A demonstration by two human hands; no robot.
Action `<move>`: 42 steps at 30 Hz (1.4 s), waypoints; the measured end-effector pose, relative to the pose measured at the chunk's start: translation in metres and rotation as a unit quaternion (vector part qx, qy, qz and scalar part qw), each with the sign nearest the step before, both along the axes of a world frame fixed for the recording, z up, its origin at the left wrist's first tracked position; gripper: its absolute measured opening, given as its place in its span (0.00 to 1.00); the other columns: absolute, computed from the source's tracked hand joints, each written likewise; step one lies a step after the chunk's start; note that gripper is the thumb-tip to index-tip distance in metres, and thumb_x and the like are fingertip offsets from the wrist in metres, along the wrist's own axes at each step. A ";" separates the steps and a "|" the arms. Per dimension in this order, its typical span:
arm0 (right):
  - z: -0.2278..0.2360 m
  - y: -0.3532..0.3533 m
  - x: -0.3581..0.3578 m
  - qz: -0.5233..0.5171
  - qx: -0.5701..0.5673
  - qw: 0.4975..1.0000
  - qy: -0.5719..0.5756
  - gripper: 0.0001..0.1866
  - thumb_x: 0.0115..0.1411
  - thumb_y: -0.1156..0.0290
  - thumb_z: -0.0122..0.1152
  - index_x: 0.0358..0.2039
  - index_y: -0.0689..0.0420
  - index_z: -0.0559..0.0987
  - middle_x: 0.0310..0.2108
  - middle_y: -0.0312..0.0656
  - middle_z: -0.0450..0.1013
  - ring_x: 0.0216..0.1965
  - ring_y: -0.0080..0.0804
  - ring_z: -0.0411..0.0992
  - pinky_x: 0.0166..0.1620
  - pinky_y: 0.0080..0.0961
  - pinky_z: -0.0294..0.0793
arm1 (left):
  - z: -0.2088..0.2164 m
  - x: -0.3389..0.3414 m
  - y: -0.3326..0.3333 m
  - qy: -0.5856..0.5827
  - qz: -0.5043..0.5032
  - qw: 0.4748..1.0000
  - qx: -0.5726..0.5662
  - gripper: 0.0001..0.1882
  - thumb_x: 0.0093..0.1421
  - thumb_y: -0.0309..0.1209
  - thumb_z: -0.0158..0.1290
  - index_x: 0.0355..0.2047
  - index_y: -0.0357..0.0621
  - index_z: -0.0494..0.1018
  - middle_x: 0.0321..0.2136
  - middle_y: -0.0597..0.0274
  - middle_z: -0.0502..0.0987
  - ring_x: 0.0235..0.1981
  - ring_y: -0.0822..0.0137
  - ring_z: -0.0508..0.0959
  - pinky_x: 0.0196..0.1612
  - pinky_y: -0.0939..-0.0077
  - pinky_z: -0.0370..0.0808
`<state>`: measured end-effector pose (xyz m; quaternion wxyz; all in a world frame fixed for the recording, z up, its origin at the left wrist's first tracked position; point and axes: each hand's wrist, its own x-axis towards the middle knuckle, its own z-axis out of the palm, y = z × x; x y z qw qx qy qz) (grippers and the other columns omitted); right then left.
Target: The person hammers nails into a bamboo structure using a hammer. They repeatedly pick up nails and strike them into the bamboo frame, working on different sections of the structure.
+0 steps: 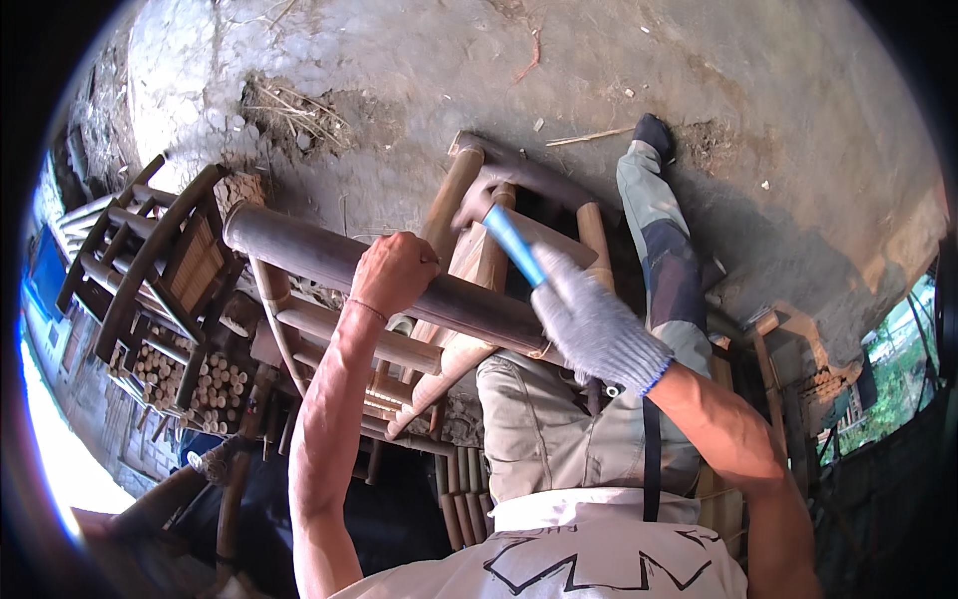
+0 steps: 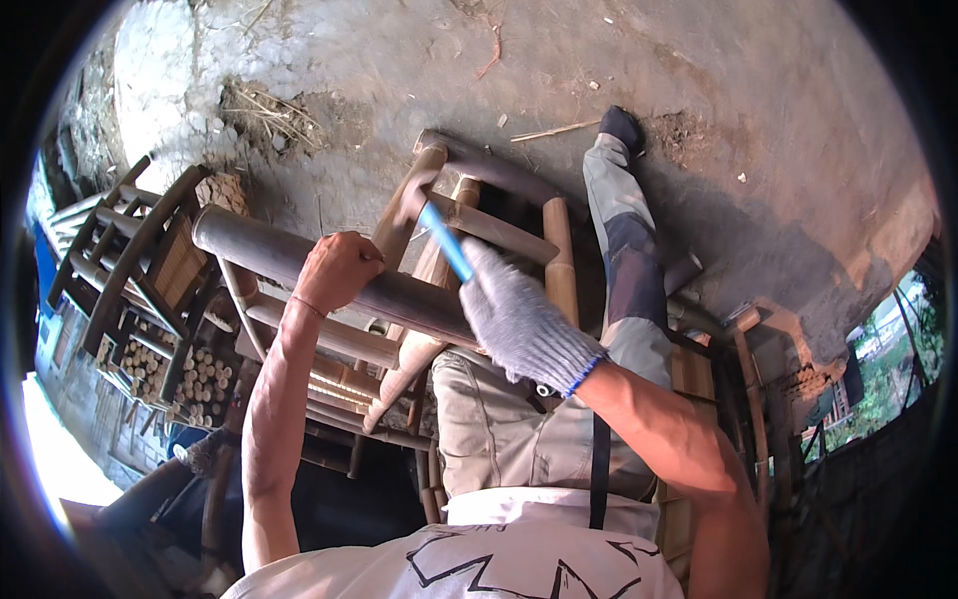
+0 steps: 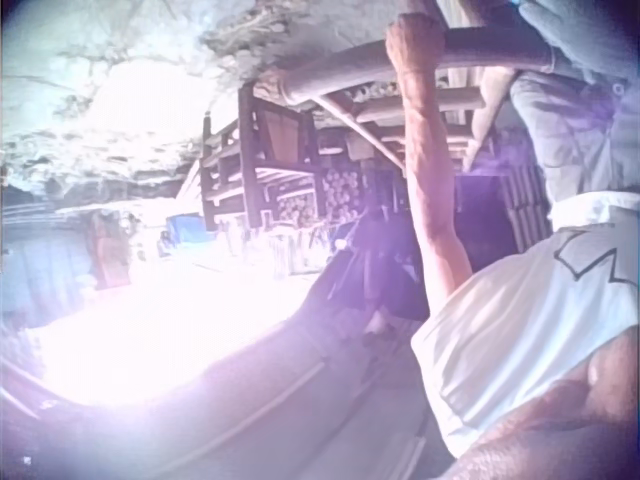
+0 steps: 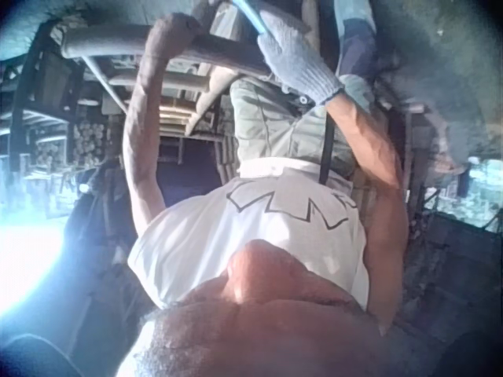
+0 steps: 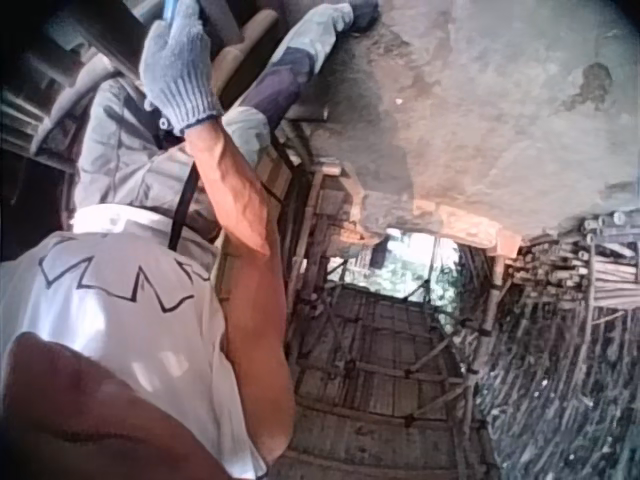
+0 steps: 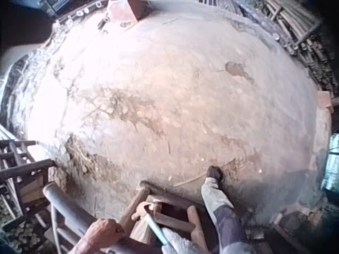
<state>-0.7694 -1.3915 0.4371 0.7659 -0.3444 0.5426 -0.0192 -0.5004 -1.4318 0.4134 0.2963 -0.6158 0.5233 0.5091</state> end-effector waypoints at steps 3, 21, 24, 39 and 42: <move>0.017 -0.028 0.011 -0.310 0.080 0.946 0.052 0.28 0.72 0.63 0.48 0.69 0.53 0.58 0.20 0.31 0.66 0.14 0.15 0.64 0.15 0.17 0.66 | 0.009 0.008 0.009 -0.048 0.038 0.978 -0.197 0.09 0.55 0.36 0.61 0.25 0.43 0.81 0.26 0.57 0.80 0.31 0.54 0.81 0.40 0.62 0.76; 0.031 -0.052 0.011 -0.184 0.290 0.938 0.033 0.18 0.72 0.54 0.49 0.43 0.58 0.70 0.16 0.31 0.62 0.10 0.21 0.60 0.13 0.24 0.63 | -0.012 0.033 0.030 -0.017 -0.058 0.878 -0.475 0.13 0.54 0.32 0.61 0.16 0.48 0.71 0.18 0.65 0.69 0.23 0.61 0.75 0.28 0.66 0.71; 0.032 -0.062 0.025 -0.433 0.090 0.896 0.044 0.21 0.74 0.50 0.41 0.41 0.57 0.69 0.15 0.30 0.58 0.09 0.20 0.55 0.11 0.22 0.61 | -0.008 0.032 0.032 -0.020 -0.060 0.882 -0.467 0.13 0.54 0.32 0.61 0.16 0.48 0.71 0.19 0.65 0.69 0.24 0.61 0.75 0.28 0.65 0.71; 0.011 -0.017 0.021 -0.017 0.243 0.969 -0.025 0.18 0.70 0.57 0.51 0.27 0.56 0.71 0.14 0.32 0.62 0.11 0.23 0.62 0.14 0.26 0.64 | -0.010 0.030 0.029 -0.011 -0.056 0.891 -0.451 0.13 0.56 0.32 0.60 0.17 0.47 0.71 0.19 0.63 0.69 0.23 0.60 0.75 0.29 0.66 0.71; 0.012 -0.023 0.021 -0.183 0.365 0.913 0.012 0.16 0.69 0.58 0.53 0.28 0.55 0.70 0.13 0.29 0.61 0.09 0.19 0.60 0.12 0.21 0.60 | -0.014 0.033 0.033 -0.013 -0.050 0.891 -0.452 0.13 0.56 0.32 0.60 0.17 0.47 0.71 0.19 0.63 0.69 0.23 0.60 0.75 0.29 0.66 0.71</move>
